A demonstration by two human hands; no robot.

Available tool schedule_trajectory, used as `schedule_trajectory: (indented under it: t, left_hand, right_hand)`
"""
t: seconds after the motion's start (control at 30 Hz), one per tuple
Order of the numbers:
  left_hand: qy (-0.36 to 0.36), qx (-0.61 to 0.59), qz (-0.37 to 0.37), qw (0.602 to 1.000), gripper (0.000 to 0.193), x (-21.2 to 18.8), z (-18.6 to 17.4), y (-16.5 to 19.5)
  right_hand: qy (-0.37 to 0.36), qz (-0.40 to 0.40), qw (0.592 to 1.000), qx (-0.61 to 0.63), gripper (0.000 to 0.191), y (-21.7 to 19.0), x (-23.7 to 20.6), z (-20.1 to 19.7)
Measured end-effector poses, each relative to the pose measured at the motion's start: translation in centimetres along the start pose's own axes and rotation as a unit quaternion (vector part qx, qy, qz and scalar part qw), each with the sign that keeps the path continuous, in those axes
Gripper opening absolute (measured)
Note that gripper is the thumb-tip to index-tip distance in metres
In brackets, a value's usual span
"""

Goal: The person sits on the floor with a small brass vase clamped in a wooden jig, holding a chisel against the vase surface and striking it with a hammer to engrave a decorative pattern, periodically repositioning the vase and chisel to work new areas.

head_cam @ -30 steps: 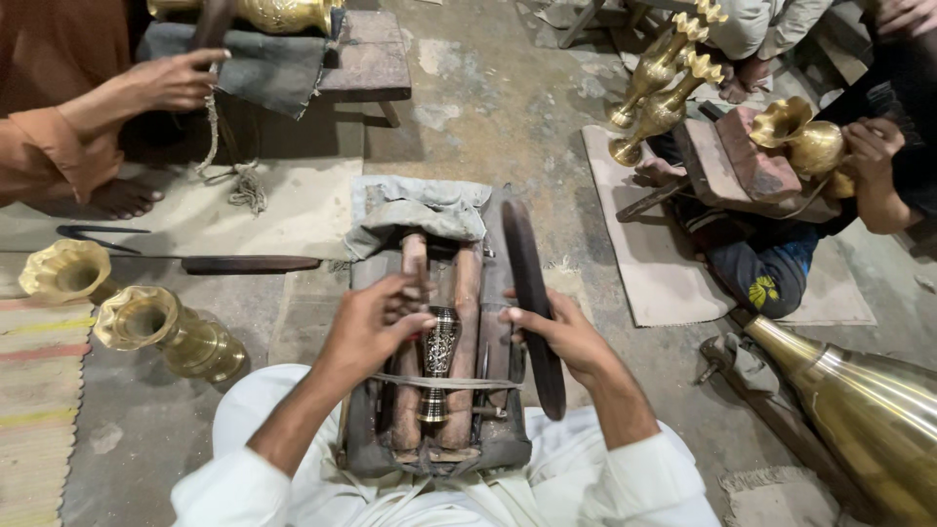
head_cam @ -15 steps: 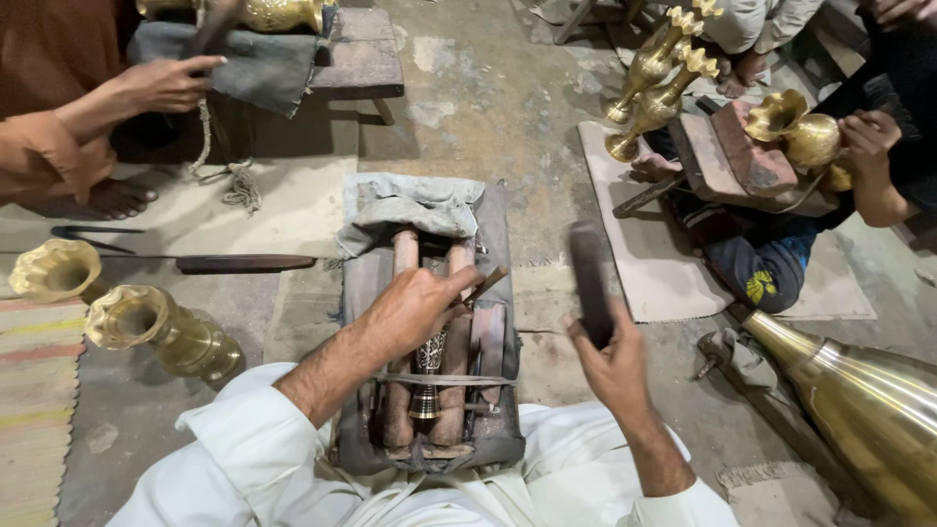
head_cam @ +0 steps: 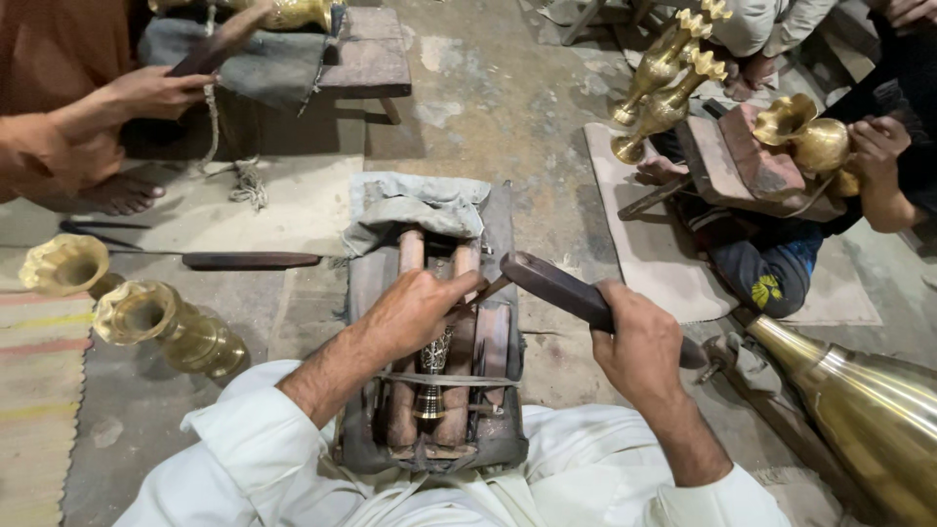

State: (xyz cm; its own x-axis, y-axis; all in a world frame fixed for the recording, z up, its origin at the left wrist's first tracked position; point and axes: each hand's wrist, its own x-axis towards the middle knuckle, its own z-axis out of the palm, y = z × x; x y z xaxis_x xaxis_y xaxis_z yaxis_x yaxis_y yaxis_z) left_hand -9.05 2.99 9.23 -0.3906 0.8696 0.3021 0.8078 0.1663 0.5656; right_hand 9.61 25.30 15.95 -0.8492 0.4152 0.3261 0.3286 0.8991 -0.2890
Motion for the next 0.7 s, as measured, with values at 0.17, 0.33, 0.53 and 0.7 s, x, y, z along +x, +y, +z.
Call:
schedule_trajectory:
  t: [0.17, 0.33, 0.53, 0.7]
  left_hand:
    - [0.015, -0.039, 0.009, 0.999, 0.042, -0.3, -0.1, -0.2]
    - [0.007, -0.052, -0.002, 0.999, 0.04, -0.3, -0.3, -0.1]
    - [0.018, -0.058, 0.001, 0.998, 0.041, -0.7, -0.4, -0.3]
    - [0.016, -0.064, -0.008, 0.998, 0.042, -1.2, -0.3, -0.7]
  right_hand:
    - [-0.016, 0.069, 0.996, 0.06, 0.034, 0.0, 0.1, -0.1]
    - [0.008, -0.017, 1.0, 0.015, 0.037, 0.2, 0.6, -0.6]
    - [0.018, -0.083, 0.995, -0.053, 0.032, -0.4, 0.8, -0.7]
    - [0.031, -0.1, 0.994, -0.036, 0.034, -0.9, 1.4, -0.9]
